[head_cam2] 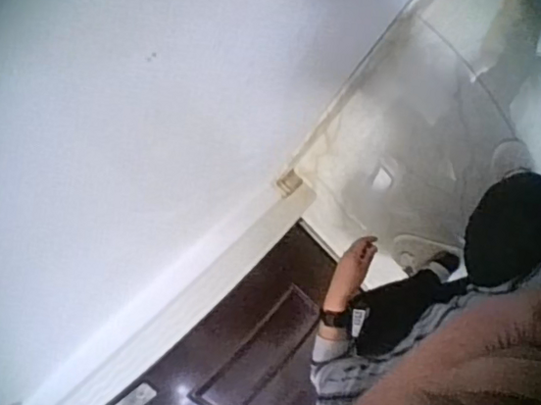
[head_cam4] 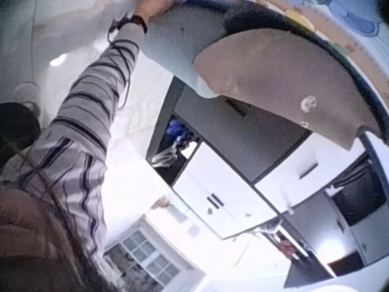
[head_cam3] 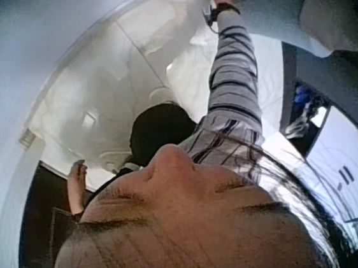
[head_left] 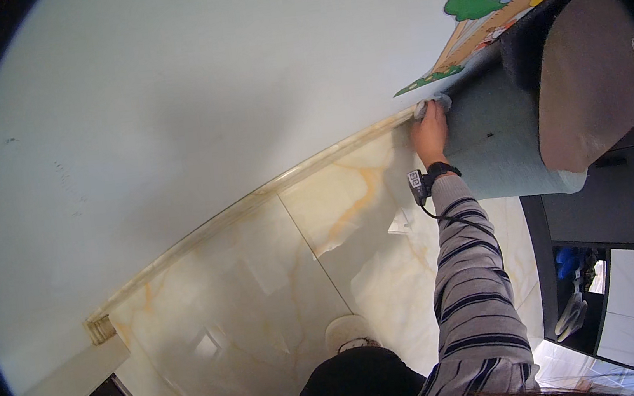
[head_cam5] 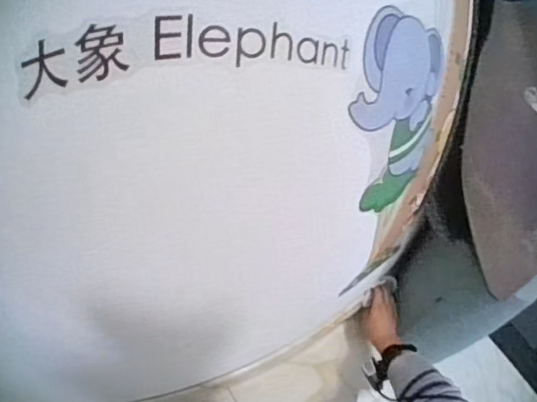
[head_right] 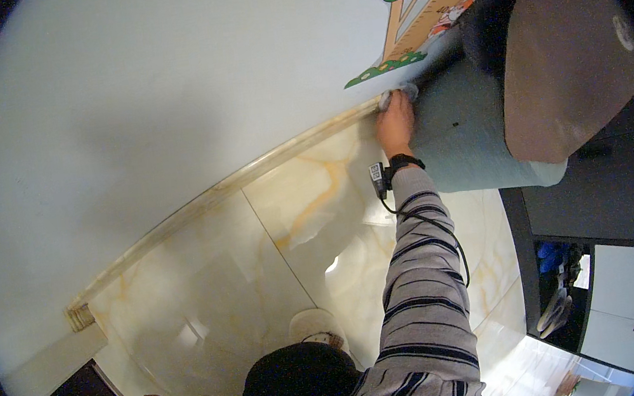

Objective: The person wipes a wall switch, door handle, door surface, baseboard, and floor using a wet wipe. The person squats to reach the lower baseboard and floor areas.

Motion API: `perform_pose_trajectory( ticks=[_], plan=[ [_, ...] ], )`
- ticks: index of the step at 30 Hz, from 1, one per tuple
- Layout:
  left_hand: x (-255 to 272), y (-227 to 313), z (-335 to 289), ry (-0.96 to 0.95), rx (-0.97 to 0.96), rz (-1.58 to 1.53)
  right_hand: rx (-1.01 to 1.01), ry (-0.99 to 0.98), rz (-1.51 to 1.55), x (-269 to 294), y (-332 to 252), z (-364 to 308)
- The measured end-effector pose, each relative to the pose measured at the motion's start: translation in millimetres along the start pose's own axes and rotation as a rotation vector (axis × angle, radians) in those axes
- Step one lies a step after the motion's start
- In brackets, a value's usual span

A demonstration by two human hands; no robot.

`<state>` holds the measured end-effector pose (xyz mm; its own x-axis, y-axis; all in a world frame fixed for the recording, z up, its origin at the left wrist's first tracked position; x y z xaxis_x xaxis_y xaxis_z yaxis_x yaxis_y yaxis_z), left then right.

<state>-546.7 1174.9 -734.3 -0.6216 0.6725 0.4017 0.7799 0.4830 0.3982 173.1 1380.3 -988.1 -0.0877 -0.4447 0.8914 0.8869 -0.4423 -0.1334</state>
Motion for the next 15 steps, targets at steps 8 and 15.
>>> perform_pose_trajectory(
  ticks=[8, 15],
  plan=[
    [4, -2, 2, -0.017, -0.078, 0.118, 0.112, 0.138, 0.031, -3, -71, -45],
    [6, 0, 10, -0.037, -0.069, 0.133, 0.363, 0.129, 0.242, 18, -140, -83]
  ],
)
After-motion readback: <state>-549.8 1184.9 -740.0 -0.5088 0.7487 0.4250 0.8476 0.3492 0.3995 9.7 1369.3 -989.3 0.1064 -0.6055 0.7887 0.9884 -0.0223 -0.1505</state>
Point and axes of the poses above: each hand's wrist, its own z-axis towards the middle knuckle, its own x-axis out of the back of the hand, y = z × x, the point moved 3 cm from there along z, towards the middle knuckle, and after that the axes turned 11 degrees about -z, right-handed, at the moved point
